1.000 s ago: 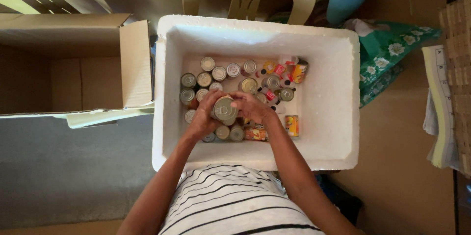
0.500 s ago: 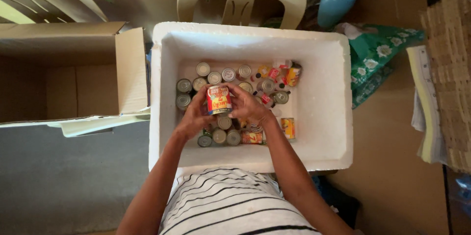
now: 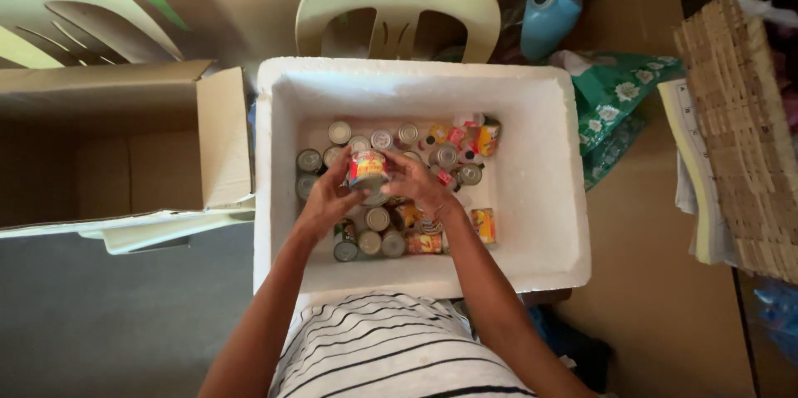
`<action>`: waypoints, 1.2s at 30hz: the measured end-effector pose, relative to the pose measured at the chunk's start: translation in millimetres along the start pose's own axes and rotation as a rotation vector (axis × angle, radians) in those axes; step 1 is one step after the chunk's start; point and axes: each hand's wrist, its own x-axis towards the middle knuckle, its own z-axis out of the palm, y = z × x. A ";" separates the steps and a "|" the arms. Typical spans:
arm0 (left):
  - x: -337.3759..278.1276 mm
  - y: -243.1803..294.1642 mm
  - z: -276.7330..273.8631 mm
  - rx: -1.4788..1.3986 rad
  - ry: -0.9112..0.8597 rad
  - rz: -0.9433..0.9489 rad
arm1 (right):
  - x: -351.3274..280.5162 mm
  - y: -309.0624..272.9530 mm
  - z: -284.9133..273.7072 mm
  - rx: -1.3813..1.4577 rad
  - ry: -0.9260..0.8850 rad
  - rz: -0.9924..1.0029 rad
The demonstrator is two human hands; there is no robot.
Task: Stocking and organizing canned goods on shelves in a grocery store.
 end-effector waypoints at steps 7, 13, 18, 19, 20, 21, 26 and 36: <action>-13.3 36.8 12.4 0.299 0.025 0.077 | 8.0 -14.5 14.4 0.074 0.237 0.077; -6.8 37.3 2.7 0.813 0.261 0.438 | 9.8 -33.0 35.8 0.029 0.262 0.079; -8.6 78.9 -3.6 0.785 0.285 0.534 | 12.8 -59.9 55.2 -0.157 0.181 -0.066; -10.7 88.9 -3.2 0.788 0.277 0.558 | 12.7 -63.9 57.6 -0.222 0.158 -0.145; -11.9 99.2 -3.8 0.793 0.271 0.584 | 14.4 -68.2 59.8 -0.289 0.133 -0.227; -10.9 104.0 -4.1 0.795 0.273 0.597 | 15.5 -75.9 65.4 -0.294 0.131 -0.239; -21.3 145.1 4.0 0.769 0.320 0.640 | 25.0 -93.9 73.4 -0.323 0.124 -0.393; -37.5 221.9 1.1 0.788 0.351 0.949 | 24.4 -167.1 122.5 -0.463 0.190 -0.633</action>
